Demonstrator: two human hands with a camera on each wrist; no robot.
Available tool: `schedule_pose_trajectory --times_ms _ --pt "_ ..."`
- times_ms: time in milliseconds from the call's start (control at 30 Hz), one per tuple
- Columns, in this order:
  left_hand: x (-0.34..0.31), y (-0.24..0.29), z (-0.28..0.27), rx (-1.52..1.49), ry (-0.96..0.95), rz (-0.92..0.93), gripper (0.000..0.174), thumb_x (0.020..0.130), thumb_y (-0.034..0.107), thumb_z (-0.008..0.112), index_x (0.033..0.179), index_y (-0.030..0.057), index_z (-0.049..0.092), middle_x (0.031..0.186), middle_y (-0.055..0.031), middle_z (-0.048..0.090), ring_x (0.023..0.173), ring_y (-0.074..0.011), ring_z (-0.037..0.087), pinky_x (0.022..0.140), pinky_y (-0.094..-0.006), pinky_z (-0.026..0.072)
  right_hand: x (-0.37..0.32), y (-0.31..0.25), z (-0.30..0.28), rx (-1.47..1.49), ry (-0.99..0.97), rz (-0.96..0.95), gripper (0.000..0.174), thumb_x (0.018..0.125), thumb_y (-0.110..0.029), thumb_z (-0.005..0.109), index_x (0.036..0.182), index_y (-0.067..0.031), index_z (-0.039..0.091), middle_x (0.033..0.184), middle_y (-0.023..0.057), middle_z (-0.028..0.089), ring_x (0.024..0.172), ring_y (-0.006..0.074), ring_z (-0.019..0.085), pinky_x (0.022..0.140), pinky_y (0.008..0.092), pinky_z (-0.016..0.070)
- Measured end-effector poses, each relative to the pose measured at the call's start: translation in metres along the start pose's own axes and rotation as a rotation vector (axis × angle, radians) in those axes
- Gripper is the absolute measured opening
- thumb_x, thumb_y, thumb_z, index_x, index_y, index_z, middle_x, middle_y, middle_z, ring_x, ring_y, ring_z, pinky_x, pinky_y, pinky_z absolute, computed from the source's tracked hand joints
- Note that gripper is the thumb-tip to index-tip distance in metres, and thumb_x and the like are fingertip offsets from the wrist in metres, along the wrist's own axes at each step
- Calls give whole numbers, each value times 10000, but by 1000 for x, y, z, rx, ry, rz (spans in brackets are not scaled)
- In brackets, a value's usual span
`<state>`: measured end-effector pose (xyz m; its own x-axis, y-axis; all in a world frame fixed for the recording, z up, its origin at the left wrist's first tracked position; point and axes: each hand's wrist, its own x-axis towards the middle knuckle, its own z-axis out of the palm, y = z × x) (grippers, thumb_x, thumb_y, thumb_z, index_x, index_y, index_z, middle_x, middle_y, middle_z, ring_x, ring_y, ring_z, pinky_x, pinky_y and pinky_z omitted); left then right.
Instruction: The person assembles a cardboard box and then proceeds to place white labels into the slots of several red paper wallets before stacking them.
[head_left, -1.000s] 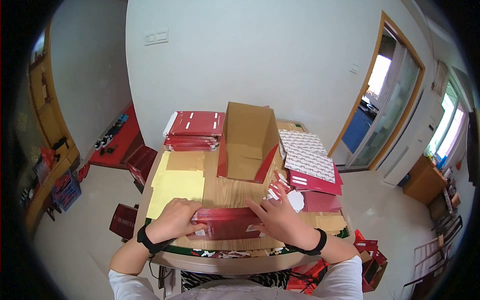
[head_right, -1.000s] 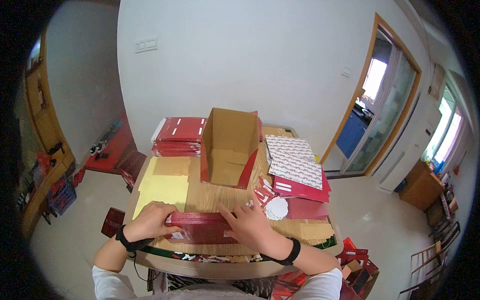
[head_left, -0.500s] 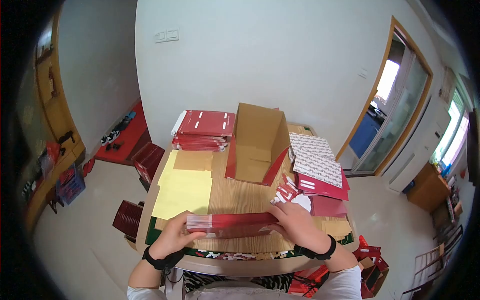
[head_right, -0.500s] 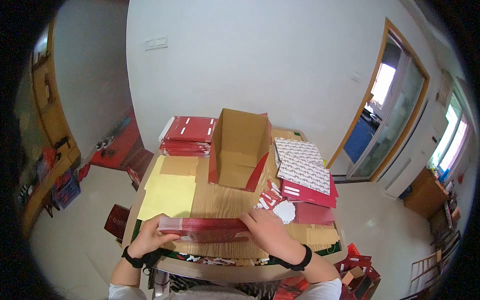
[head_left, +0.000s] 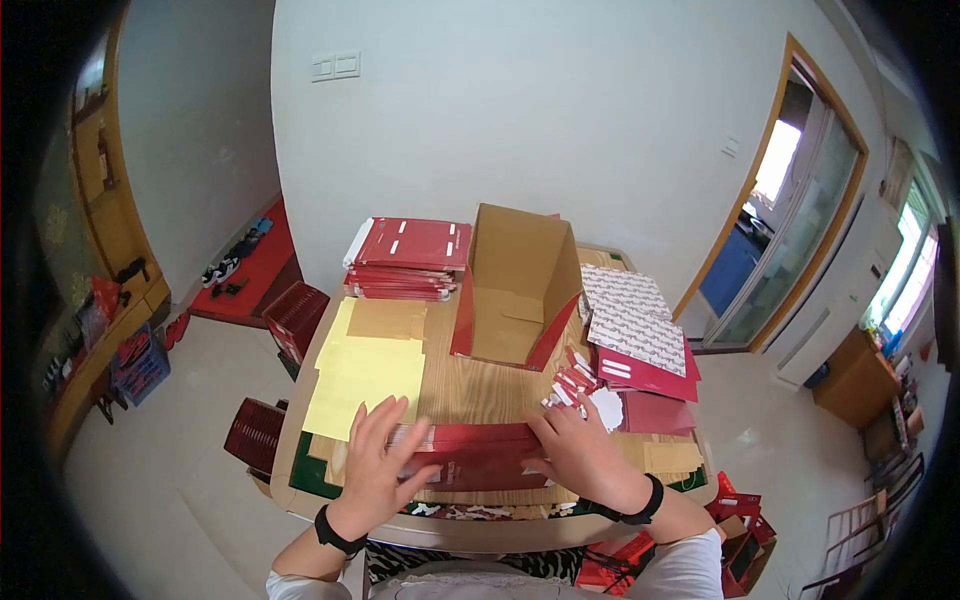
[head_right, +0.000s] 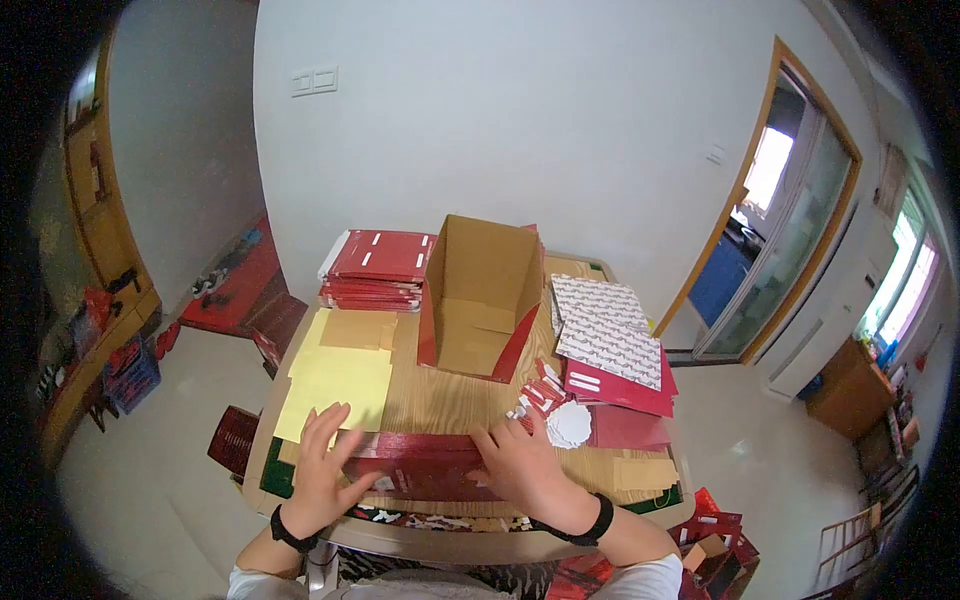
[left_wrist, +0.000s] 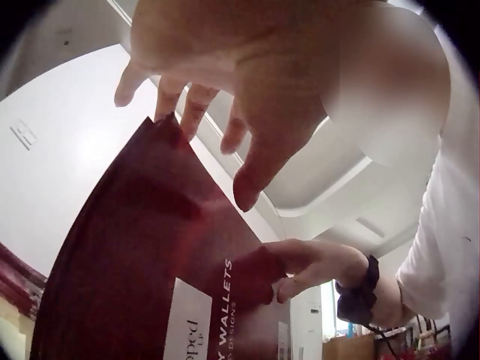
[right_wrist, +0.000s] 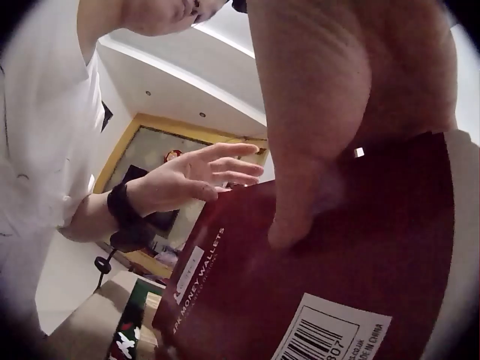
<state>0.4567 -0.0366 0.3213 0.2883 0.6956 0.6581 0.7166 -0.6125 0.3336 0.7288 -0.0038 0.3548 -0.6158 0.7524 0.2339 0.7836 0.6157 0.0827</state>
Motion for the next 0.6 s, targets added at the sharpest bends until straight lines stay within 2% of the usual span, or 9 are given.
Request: schedule_pose_trajectory --times_ms 67,133,167,267,367,467,567,600 --pt "-1 3 2 103 -12 71 617 675 209 761 1246 192 529 1308 -133 441 1217 -346 404 1029 -582 228 0 -1 0 -17 -8 -1 588 738 -377 696 1194 -65 495 1032 116 569 991 275 537 1006 483 291" --pt "-3 5 6 149 -23 102 516 689 215 748 1180 229 590 1316 -102 447 1214 -323 414 1021 -611 208 -1 0 4 -42 51 -18 620 712 -379 709 1209 -73 501 965 90 572 967 260 543 989 477 303" --pt "-1 8 5 156 -37 103 497 699 177 733 1174 217 593 1304 -71 469 1217 -305 421 1033 -605 192 -2 0 5 -54 78 -28 636 699 -379 715 1217 -77 503 931 77 574 956 252 546 980 473 309" --pt "-2 8 9 207 -102 103 486 701 157 722 1168 211 597 1279 -54 497 1221 -276 429 1035 -607 187 -3 -1 5 -73 81 -32 673 703 -378 710 1260 -80 478 952 73 570 964 246 539 980 475 309" --pt "1 15 12 204 -79 94 433 686 133 734 1104 166 627 1241 -52 524 1219 -286 433 1027 -633 186 -3 0 8 -71 64 -24 701 700 -371 710 1287 -83 457 965 74 566 966 241 533 980 482 308" --pt "-1 14 17 219 -101 125 417 703 139 720 1108 160 624 1223 -55 537 1210 -267 448 1031 -618 197 -3 0 11 -59 82 -37 697 709 -356 700 1300 -86 447 979 73 564 959 244 531 974 493 312" --pt "-3 10 20 230 -121 159 432 732 163 691 1153 159 599 1247 -32 516 1197 -207 458 1027 -581 242 -3 -7 4 -55 38 -54 693 740 -343 688 1315 -64 420 1132 83 522 1031 248 509 1020 492 286" --pt "-2 11 20 209 -123 146 427 734 170 691 1150 156 600 1233 -30 521 1190 -204 462 1025 -578 247 -3 -7 5 -68 58 -66 684 740 -339 683 1315 -73 425 1099 84 529 1014 247 511 1001 495 299"
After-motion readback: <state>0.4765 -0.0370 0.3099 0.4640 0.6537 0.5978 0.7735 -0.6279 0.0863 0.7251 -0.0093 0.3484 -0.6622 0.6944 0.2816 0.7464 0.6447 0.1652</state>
